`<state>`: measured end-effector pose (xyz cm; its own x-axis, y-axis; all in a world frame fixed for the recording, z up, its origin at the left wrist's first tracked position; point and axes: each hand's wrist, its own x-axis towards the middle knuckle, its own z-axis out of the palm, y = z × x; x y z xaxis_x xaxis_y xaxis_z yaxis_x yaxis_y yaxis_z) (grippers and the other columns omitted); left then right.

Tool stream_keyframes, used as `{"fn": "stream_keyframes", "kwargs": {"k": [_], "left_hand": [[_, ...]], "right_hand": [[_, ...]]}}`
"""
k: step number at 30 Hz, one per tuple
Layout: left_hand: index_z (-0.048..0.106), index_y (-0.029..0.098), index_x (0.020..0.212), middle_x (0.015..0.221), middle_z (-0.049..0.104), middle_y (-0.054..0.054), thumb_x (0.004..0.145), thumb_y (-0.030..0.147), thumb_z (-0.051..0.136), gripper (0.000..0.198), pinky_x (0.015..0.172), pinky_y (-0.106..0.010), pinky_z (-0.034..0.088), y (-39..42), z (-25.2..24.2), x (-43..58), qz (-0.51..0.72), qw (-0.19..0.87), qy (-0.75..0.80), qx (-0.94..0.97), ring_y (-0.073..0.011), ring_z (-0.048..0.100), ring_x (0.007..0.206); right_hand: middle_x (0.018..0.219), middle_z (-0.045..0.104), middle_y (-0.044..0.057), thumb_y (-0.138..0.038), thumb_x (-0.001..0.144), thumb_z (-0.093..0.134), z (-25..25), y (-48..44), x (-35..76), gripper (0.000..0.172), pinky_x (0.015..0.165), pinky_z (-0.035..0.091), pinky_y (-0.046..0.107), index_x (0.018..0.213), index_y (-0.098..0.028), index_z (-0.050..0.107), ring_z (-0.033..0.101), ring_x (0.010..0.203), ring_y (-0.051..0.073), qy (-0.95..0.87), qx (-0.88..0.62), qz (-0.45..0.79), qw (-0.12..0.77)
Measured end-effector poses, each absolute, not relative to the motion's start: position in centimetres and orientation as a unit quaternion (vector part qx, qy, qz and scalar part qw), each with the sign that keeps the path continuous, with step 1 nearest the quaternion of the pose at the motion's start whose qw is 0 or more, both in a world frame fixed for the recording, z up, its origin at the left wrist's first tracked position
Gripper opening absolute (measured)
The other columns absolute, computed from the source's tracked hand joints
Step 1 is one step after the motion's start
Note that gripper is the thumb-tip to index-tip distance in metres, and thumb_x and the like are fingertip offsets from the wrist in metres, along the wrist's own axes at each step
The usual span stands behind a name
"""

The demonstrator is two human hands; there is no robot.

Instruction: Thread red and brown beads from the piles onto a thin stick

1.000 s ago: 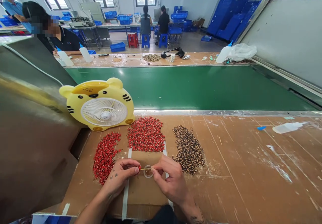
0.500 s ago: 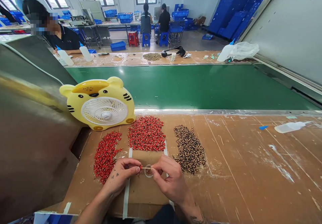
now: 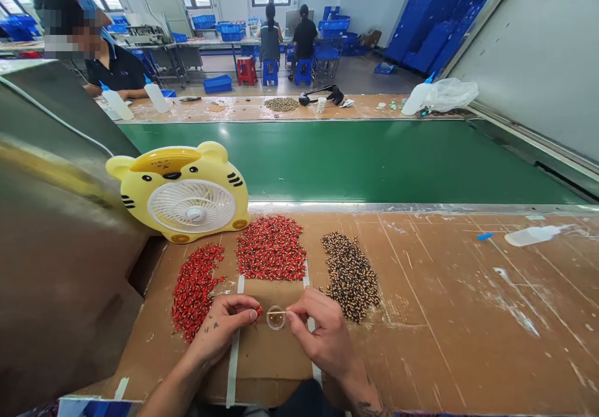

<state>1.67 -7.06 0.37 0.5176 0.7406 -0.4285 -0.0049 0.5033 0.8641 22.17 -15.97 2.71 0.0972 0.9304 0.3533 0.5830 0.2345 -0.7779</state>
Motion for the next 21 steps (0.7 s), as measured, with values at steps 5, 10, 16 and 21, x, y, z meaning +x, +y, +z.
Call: {"fn": "stream_keyframes", "kwargs": {"k": [5,10,16,21], "left_hand": [[0.079,0.015,0.077,0.069,0.075,-0.005,0.061,0.028,0.085,0.021,0.067,-0.025,0.047,-6.9,-0.3,1.2,0.262,0.752,0.443,0.411,-0.0159,0.064,0.064],[0.079,0.016,0.076,0.068,0.074,-0.005,0.061,0.030,0.085,0.021,0.066,-0.024,0.047,-6.8,-0.5,1.0,0.259,0.750,0.442,0.419,-0.0153,0.062,0.063],[0.079,0.016,0.078,0.070,0.073,-0.005,0.062,0.034,0.085,0.026,0.066,-0.025,0.047,-6.5,-0.8,0.1,0.269,0.741,0.451,0.419,-0.0168,0.062,0.064],[0.079,0.015,0.077,0.069,0.073,-0.006,0.060,0.034,0.086,0.026,0.067,-0.025,0.047,-6.4,-0.8,0.1,0.275,0.746,0.449,0.409,-0.0166,0.062,0.065]], "right_hand": [[0.072,0.059,0.003,-0.019,0.094,0.050,1.3,-16.1,21.8,0.022,0.064,0.037,0.028,0.074,-0.019,0.057,0.052,0.070,0.017,-0.710,-0.619,0.155,0.297],[0.072,0.058,0.003,-0.026,0.096,0.051,0.5,-15.9,21.4,0.027,0.064,0.038,0.028,0.071,-0.019,0.055,0.052,0.070,0.017,-0.707,-0.637,0.142,0.272],[0.077,0.063,0.004,-0.021,0.097,0.049,1.4,-16.1,27.4,0.023,0.070,0.044,0.031,0.080,-0.019,0.063,0.058,0.076,0.019,-0.647,-0.708,0.107,0.261],[0.084,0.067,0.006,-0.011,0.091,0.054,1.0,-15.5,30.3,0.019,0.076,0.047,0.033,0.088,-0.020,0.071,0.058,0.084,0.022,-0.703,-0.691,0.097,0.139]]}}
